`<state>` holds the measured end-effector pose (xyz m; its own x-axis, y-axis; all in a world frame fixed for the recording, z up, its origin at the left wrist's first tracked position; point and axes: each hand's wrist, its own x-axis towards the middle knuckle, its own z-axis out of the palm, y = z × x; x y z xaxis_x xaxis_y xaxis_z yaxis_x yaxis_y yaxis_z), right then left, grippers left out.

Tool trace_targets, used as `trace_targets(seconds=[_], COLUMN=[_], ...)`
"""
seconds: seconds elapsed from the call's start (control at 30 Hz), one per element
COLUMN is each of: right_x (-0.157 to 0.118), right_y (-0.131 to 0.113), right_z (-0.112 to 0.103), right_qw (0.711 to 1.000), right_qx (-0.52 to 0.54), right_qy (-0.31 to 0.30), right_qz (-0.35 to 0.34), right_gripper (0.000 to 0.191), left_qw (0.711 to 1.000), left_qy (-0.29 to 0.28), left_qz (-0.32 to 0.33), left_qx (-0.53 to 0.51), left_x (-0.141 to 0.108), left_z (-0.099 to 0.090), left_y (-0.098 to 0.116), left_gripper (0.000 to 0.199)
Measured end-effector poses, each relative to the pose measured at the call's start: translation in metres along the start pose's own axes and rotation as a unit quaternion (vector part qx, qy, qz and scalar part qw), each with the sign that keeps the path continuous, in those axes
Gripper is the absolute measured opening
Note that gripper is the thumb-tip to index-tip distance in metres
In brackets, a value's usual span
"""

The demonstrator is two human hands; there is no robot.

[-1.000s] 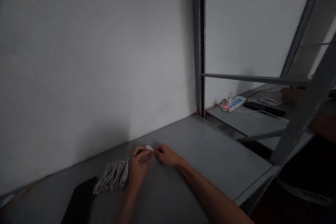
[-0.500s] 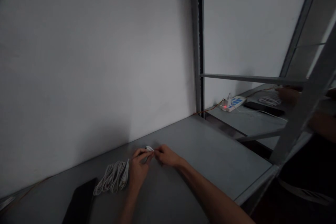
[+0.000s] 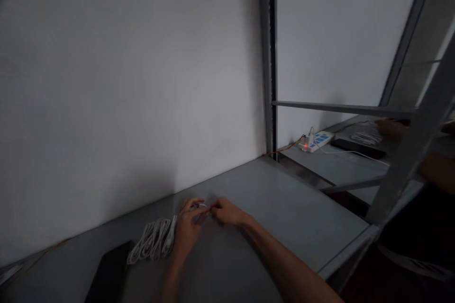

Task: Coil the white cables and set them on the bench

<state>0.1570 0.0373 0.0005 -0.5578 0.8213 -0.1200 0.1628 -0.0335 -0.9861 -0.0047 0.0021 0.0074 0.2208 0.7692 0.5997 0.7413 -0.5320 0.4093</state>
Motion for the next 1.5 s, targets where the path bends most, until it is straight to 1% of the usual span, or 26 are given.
trace_targets(seconds=[0.1,0.23,0.33,0.4,0.5,0.67,0.8,0.9,1.03,1.1,1.17,1.23,1.3,1.4,1.5], right_x=[-0.001,-0.002,-0.002,-0.001,-0.001,-0.003,-0.002,0.001,0.002,0.002,0.002,0.002,0.003,0.007,0.012], right_y=[-0.001,-0.002,-0.001,0.001,0.0,-0.003,-0.001,0.003,0.005,0.005,0.003,0.001,0.0,0.004,0.01], right_z=[-0.002,-0.002,-0.001,-0.001,0.0,0.0,0.0,-0.001,-0.003,-0.003,-0.004,-0.003,-0.003,-0.002,-0.004], right_qw=[1.0,0.998,0.999,0.999,0.998,0.998,0.999,0.999,0.998,0.998,0.997,0.996,0.995,0.993,0.992], right_qx=[0.012,0.03,0.018,0.005,-0.004,-0.007,0.004,0.009,0.037,0.05,0.059,0.07,0.08,0.088,0.089], right_qy=[-0.016,-0.039,-0.039,-0.039,-0.042,-0.034,-0.039,-0.029,-0.033,-0.034,-0.031,-0.027,-0.018,0.008,0.026], right_qz=[0.014,0.029,0.026,0.036,0.051,0.052,0.037,0.044,0.033,0.027,0.03,0.041,0.059,0.081,0.08], right_gripper=[0.018,0.02,0.019,0.018,0.017,0.017,0.018,0.017,0.018,0.019,0.019,0.018,0.017,0.018,0.018], left_qw=[1.0,0.999,0.999,0.999,0.998,0.997,0.996,0.995,0.992,0.99,0.987,0.983,0.979,0.974,0.967], left_qy=[-0.013,-0.025,-0.029,-0.034,-0.05,-0.072,-0.072,-0.073,-0.053,-0.058,-0.079,-0.097,-0.102,-0.112,-0.13], left_qz=[-0.008,-0.025,-0.028,-0.024,-0.02,-0.032,-0.042,-0.051,-0.093,-0.096,-0.092,-0.102,-0.121,-0.139,-0.147], left_qx=[-0.007,-0.007,-0.007,-0.008,-0.013,-0.023,-0.037,-0.049,-0.063,-0.08,-0.103,-0.12,-0.127,-0.139,-0.16], left_x=[0.001,0.002,0.002,0.001,0.0,0.0,0.0,0.0,0.001,0.002,0.002,0.001,0.001,0.001,0.0], left_z=[0.0,0.001,0.001,0.001,0.001,0.0,0.003,0.003,0.001,-0.001,-0.002,-0.002,-0.002,-0.003,-0.004], left_y=[0.002,0.004,0.005,0.004,0.003,0.005,0.004,0.003,0.004,0.005,0.004,0.003,0.002,0.001,0.0], left_gripper=[0.025,0.021,0.02,0.019,0.02,0.019,0.019,0.016,0.009,0.011,0.014,0.018,0.023,0.025,0.028])
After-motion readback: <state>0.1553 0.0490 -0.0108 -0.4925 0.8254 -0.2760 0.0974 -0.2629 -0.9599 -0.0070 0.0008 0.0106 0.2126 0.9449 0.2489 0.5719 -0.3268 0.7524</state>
